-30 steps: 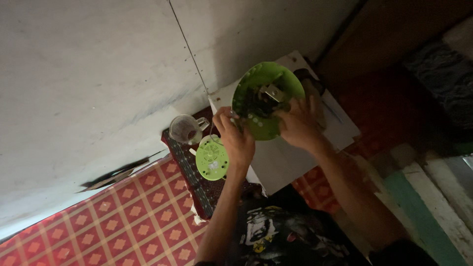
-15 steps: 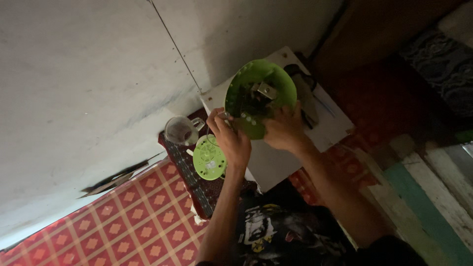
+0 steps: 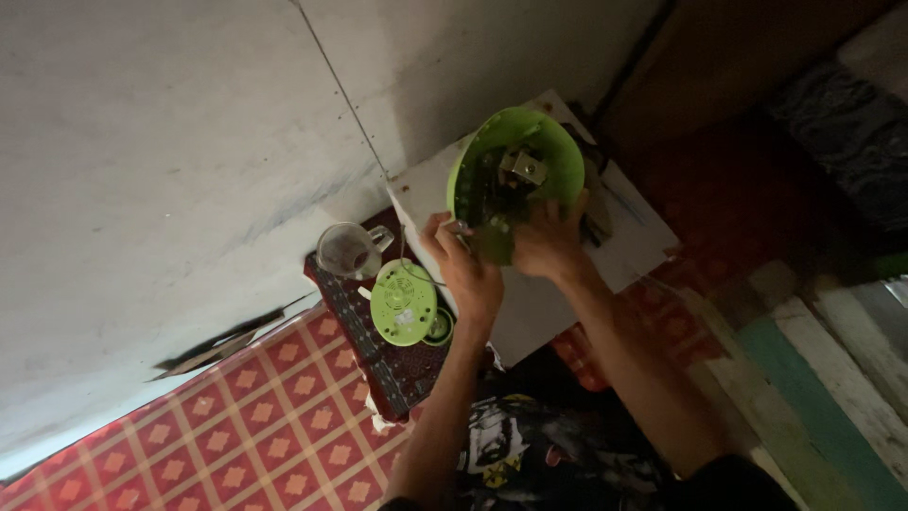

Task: The person works on a disassembled green electric fan, manipulating the motor and wiring inside the fan housing on a small table. They use a screwdriver to unscrew components, reposition the housing, and handle the fan base and parts while servicing the appliance.

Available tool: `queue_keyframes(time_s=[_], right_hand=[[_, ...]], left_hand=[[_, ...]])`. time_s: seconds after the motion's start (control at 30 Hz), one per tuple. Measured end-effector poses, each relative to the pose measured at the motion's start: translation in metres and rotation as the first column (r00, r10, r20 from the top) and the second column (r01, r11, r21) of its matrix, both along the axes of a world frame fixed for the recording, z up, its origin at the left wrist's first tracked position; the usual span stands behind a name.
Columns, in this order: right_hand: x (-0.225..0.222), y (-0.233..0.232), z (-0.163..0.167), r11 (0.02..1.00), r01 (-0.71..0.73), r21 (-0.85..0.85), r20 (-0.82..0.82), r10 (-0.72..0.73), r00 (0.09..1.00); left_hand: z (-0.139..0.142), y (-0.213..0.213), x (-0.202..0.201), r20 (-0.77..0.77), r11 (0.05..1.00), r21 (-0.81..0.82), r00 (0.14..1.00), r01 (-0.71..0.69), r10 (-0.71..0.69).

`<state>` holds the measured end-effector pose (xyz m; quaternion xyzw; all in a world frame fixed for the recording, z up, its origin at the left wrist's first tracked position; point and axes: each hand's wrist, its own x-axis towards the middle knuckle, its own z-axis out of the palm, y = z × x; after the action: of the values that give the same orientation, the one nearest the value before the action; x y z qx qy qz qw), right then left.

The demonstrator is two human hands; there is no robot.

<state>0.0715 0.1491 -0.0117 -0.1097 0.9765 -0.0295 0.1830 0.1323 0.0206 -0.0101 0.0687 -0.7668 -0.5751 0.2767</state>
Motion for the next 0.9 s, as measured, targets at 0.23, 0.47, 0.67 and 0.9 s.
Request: queue_keyframes(time_s=[0.23,0.47,0.67,0.9], right_hand=[[0.008,0.008,-0.024,1.000,0.014,0.014,-0.111,-0.013,0.994],[0.003,0.019,-0.008,0.999,0.016,-0.030,-0.035,-0.017,0.999],[0.004,0.005,-0.004,0.987,0.128,-0.102,-0.009,-0.130,0.992],[-0.016,0.003,-0.023,0.940,0.330,-0.088,0.032,-0.328,0.944]], left_hand=[[-0.021,0.009,0.002,-0.073,0.995,-0.081,0.996,-0.058,0.052],[-0.019,0.016,0.006,-0.004,0.991,-0.092,0.996,-0.094,0.094],[-0.019,0.015,0.004,-0.057,0.997,-0.023,0.996,-0.067,0.066],[-0.027,0.026,-0.001,-0.098,0.980,-0.109,0.983,-0.167,0.156]])
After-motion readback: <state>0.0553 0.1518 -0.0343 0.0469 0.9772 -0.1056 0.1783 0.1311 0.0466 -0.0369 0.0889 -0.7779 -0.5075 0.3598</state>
